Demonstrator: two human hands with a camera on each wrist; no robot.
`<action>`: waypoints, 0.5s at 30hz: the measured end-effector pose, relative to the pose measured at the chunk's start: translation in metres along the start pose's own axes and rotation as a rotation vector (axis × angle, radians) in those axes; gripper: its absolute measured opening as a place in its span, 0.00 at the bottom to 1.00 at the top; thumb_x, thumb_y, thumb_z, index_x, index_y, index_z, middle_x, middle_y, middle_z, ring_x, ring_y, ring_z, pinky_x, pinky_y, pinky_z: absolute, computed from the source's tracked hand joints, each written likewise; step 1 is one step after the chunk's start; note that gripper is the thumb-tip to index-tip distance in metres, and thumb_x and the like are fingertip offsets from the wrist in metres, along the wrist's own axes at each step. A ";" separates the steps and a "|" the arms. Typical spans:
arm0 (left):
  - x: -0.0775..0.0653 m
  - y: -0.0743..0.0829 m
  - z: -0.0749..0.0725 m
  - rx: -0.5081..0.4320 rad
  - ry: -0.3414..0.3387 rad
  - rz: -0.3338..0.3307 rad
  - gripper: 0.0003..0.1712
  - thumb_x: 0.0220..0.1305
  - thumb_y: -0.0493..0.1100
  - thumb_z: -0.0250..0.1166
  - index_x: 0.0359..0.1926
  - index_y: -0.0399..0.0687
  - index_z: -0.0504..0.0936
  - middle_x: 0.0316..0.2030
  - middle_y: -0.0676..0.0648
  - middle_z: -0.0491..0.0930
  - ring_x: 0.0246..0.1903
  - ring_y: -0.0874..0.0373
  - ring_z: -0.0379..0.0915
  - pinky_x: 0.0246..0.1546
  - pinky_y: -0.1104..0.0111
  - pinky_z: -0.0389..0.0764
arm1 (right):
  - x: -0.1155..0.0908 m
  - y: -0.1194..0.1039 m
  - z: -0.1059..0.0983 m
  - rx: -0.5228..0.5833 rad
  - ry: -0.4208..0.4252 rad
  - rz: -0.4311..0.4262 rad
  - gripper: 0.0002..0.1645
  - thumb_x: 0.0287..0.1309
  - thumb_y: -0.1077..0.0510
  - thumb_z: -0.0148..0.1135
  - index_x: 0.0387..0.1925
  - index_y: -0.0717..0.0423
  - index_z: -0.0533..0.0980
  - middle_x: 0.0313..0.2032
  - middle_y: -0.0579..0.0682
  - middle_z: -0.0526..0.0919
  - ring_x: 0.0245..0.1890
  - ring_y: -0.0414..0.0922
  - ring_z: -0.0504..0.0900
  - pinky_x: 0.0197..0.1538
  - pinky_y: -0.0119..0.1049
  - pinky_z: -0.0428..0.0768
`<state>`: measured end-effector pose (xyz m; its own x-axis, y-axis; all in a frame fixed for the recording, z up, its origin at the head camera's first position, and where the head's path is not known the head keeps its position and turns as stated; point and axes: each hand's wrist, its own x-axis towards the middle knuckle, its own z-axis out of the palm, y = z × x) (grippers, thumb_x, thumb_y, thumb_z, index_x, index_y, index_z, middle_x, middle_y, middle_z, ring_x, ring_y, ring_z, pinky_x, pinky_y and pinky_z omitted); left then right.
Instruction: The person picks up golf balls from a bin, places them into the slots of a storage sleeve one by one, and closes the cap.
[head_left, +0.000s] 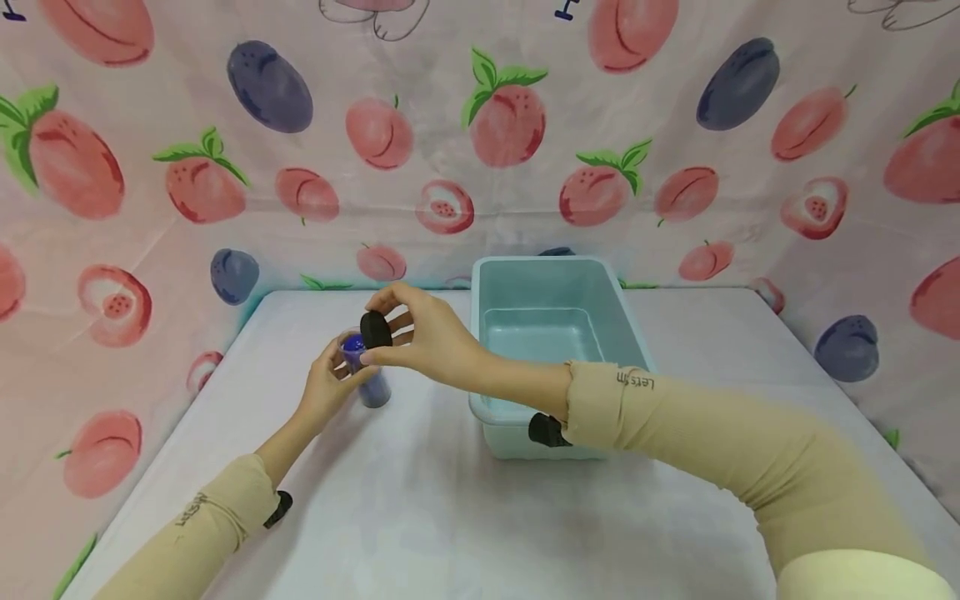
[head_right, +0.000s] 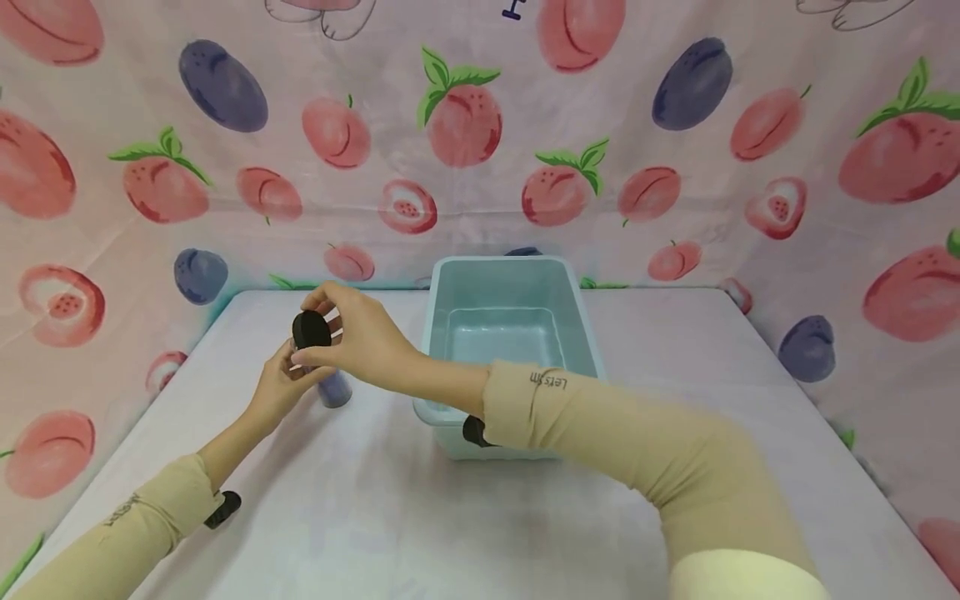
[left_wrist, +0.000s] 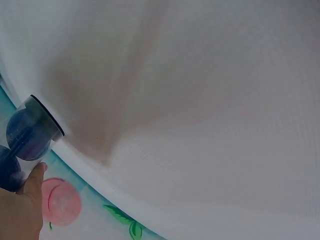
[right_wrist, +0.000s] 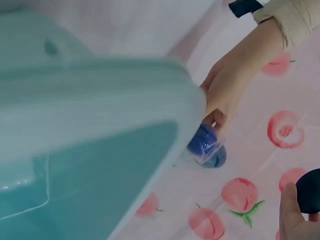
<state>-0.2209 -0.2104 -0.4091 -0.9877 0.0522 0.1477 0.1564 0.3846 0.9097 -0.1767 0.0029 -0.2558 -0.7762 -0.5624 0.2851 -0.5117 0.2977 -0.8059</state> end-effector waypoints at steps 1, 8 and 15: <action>0.000 0.000 0.000 -0.009 -0.002 -0.006 0.37 0.60 0.37 0.65 0.68 0.41 0.59 0.60 0.35 0.69 0.61 0.41 0.67 0.63 0.56 0.68 | 0.004 0.000 -0.001 0.001 -0.008 0.003 0.28 0.48 0.63 0.71 0.50 0.63 0.69 0.47 0.56 0.76 0.45 0.49 0.82 0.44 0.25 0.81; 0.001 -0.002 -0.001 0.014 0.025 0.047 0.36 0.59 0.38 0.66 0.66 0.38 0.62 0.59 0.32 0.71 0.59 0.39 0.68 0.62 0.52 0.68 | 0.029 0.002 -0.005 -0.036 -0.110 -0.003 0.27 0.46 0.61 0.72 0.47 0.62 0.70 0.43 0.55 0.78 0.42 0.46 0.81 0.42 0.23 0.81; 0.000 -0.003 0.001 0.019 0.021 0.069 0.35 0.59 0.37 0.66 0.65 0.41 0.63 0.57 0.35 0.74 0.57 0.48 0.71 0.60 0.57 0.71 | 0.050 0.007 -0.006 -0.082 -0.215 -0.040 0.25 0.46 0.63 0.73 0.43 0.64 0.70 0.42 0.57 0.78 0.42 0.47 0.82 0.43 0.24 0.81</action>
<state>-0.2212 -0.2108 -0.4118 -0.9741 0.0596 0.2182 0.2237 0.3979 0.8897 -0.2213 -0.0183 -0.2436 -0.6625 -0.7241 0.1920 -0.5759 0.3285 -0.7486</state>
